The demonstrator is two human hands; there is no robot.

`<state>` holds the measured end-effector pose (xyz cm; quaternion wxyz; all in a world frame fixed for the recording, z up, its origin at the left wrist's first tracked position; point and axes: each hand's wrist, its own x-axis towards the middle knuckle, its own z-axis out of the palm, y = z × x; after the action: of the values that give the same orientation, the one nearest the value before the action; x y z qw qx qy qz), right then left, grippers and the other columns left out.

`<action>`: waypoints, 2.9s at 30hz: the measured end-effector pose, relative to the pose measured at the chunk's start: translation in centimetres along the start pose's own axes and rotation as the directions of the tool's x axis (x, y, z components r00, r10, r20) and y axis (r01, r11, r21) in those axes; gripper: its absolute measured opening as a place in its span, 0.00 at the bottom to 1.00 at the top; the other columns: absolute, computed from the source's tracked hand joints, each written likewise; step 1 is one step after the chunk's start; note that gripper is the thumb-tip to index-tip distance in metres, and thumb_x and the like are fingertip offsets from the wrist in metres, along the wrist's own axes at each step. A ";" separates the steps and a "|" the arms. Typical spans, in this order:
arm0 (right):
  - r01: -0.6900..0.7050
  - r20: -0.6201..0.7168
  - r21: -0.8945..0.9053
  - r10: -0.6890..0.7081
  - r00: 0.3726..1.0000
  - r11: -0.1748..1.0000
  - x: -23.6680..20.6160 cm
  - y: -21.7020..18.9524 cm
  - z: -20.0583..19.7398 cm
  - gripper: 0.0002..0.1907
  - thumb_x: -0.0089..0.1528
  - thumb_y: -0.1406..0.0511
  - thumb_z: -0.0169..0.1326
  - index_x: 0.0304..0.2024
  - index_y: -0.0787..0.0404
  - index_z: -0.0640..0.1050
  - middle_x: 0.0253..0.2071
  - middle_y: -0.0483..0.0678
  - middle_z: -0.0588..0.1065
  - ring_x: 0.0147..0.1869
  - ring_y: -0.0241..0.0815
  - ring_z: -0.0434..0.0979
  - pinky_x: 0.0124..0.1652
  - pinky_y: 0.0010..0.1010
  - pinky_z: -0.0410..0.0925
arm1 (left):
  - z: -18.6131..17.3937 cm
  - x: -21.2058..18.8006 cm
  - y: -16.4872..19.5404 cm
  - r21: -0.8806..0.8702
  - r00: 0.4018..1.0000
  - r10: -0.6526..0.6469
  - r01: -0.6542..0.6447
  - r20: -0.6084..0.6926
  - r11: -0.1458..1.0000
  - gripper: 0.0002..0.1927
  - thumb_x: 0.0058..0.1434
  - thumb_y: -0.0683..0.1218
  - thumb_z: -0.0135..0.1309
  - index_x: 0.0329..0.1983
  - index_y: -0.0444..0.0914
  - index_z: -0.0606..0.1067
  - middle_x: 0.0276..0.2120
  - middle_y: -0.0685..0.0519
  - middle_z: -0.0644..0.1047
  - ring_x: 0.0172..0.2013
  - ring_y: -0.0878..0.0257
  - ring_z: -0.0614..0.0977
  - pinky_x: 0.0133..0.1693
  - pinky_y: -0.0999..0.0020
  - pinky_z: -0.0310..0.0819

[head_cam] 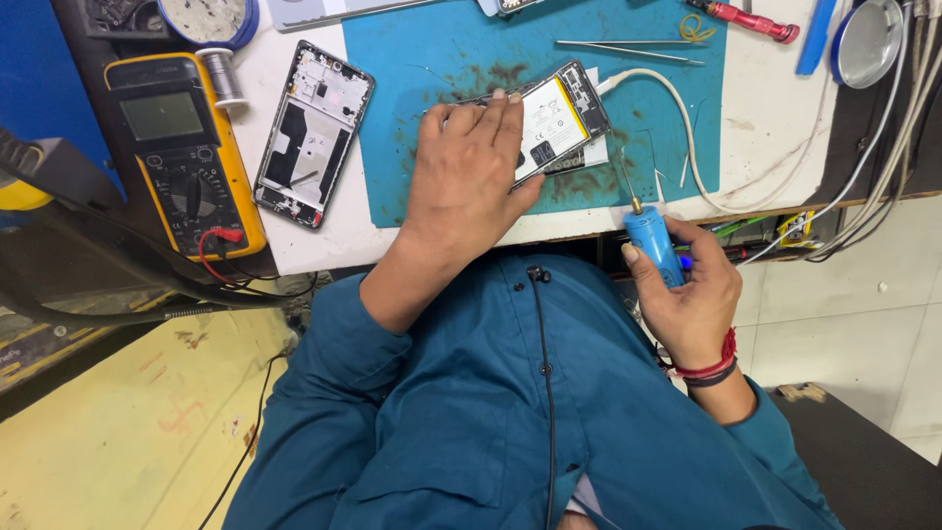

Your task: The person solders a component on a disassembled smartphone motherboard using a soldering iron, then reassembles the phone by pressing the back cover into place. They power the phone on, navigate its settings, and enroll a fingerprint by repeatedly pressing the sensor, then secure a rubber band around the phone.

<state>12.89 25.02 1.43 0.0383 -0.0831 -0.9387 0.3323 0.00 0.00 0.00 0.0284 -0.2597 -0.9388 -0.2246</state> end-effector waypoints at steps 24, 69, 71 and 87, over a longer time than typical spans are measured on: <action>-0.053 0.016 0.122 0.051 0.999 0.991 -2.3 1.5 0.4 0.22 0.65 0.60 0.67 0.55 0.67 0.77 0.45 0.53 0.80 0.43 0.37 0.79 0.43 0.27 0.71 | 0.5 -1.7 1.2 -0.007 1.000 0.008 -0.008 0.004 1.000 0.40 0.55 0.56 0.66 0.63 0.26 0.69 0.59 0.37 0.75 0.52 0.51 0.75 0.60 0.49 0.62; -0.048 0.021 0.189 0.045 0.999 0.981 -12.0 2.8 1.5 0.22 0.64 0.63 0.67 0.55 0.68 0.76 0.44 0.52 0.80 0.43 0.36 0.79 0.43 0.27 0.72 | 1.2 -9.1 4.4 -0.091 0.999 -0.012 0.016 0.039 0.996 0.39 0.54 0.57 0.66 0.61 0.27 0.71 0.57 0.39 0.77 0.53 0.49 0.76 0.59 0.51 0.63; -0.046 0.021 0.186 0.043 0.999 0.981 -12.0 2.5 1.4 0.22 0.64 0.63 0.67 0.55 0.68 0.76 0.44 0.51 0.80 0.43 0.36 0.79 0.43 0.27 0.72 | 0.7 -9.2 4.3 -0.099 0.999 -0.010 0.014 0.035 0.995 0.39 0.54 0.57 0.66 0.61 0.27 0.71 0.57 0.39 0.77 0.52 0.49 0.76 0.58 0.51 0.63; -0.111 0.041 0.337 0.103 0.994 0.935 -11.7 2.8 1.6 0.23 0.64 0.64 0.66 0.57 0.68 0.74 0.47 0.49 0.78 0.46 0.32 0.77 0.46 0.23 0.72 | -0.7 -7.6 4.3 -0.116 1.000 -0.009 0.010 0.011 0.993 0.39 0.53 0.57 0.66 0.60 0.27 0.72 0.56 0.38 0.78 0.51 0.49 0.76 0.56 0.52 0.65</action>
<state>24.56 24.04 -1.77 0.0235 -0.1224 -0.8619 0.4914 8.69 -0.67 1.12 0.0073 -0.2574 -0.9255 -0.2778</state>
